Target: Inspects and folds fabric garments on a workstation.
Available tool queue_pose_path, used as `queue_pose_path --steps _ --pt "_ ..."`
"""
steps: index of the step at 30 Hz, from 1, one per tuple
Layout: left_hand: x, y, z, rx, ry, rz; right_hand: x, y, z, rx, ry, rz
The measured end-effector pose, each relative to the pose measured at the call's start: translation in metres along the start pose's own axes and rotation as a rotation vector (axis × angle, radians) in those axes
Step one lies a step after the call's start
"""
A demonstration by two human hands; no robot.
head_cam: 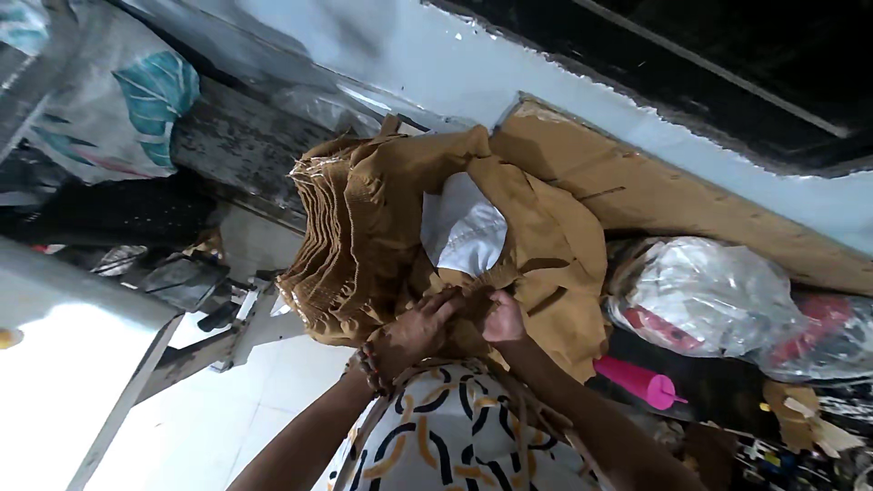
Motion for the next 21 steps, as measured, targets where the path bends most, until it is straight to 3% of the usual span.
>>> queue_pose_path --steps 3,17,21 --pt "-0.008 -0.001 0.016 -0.151 -0.010 -0.131 0.003 0.001 -0.007 0.051 -0.022 0.028" --pt "-0.012 0.000 0.024 -0.087 -0.014 -0.098 0.007 0.001 -0.014 0.121 -0.007 0.062" --pt "-0.013 0.001 0.023 -0.123 -0.009 -0.106 0.006 0.004 -0.009 0.023 0.094 0.042"
Point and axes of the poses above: each hand's wrist, its own y-axis away from the middle knuckle, its own z-axis out of the palm, x = y × z, the point moved 8 cm from there along -y, towards the middle knuckle, and after that the axes turned 1 degree about -z, right-handed, at the moved point
